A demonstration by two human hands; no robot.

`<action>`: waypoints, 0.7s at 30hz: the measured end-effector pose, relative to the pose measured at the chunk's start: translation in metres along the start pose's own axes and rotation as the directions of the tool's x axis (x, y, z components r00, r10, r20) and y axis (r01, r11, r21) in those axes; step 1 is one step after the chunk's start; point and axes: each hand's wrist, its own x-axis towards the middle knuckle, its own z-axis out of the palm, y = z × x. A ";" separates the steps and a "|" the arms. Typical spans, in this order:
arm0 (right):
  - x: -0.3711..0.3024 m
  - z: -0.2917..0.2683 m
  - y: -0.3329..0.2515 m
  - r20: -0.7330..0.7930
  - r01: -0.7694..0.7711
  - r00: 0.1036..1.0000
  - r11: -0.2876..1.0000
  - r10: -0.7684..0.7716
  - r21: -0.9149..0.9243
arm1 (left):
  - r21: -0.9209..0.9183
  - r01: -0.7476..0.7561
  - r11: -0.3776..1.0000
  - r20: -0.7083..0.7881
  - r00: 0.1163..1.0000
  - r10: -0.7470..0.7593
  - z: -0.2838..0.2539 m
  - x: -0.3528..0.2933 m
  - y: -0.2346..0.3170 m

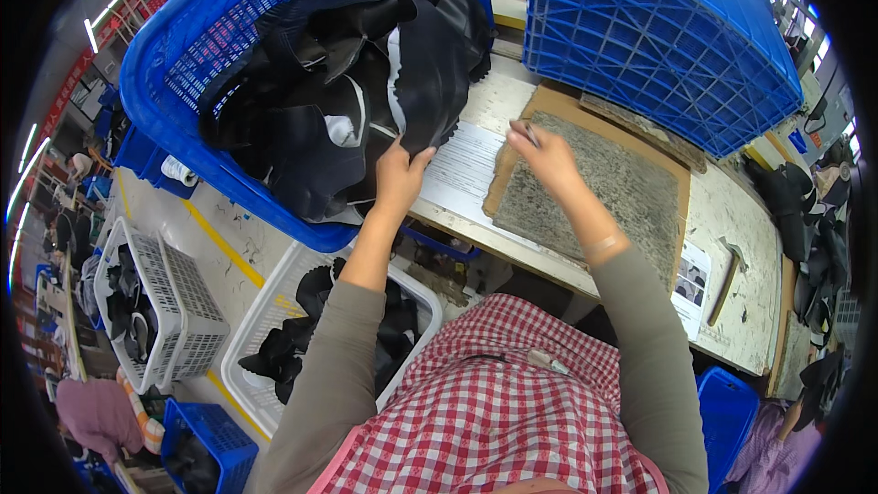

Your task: The person repairs black shoes at a workbench. They use a hammer to tap the shoe sole, then use a pen to mark the shoe interior. The person repeatedly picks shoes from a blue basket, works on them, and places them back. Another worker is visible in the background.

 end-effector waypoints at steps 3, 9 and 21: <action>0.048 0.049 -0.002 0.082 -0.192 0.981 0.958 0.178 0.211 | -0.040 0.117 0.992 0.085 0.990 -0.114 -0.014 -0.014 -0.007; 0.082 0.089 -0.025 0.514 -0.485 0.851 0.529 0.104 0.696 | 0.194 -0.098 0.976 0.134 0.988 0.073 -0.027 -0.025 -0.011; 0.067 0.074 0.025 0.609 -0.654 0.745 0.116 0.273 0.748 | 0.200 -0.391 0.898 -0.235 0.871 0.431 -0.055 0.082 0.001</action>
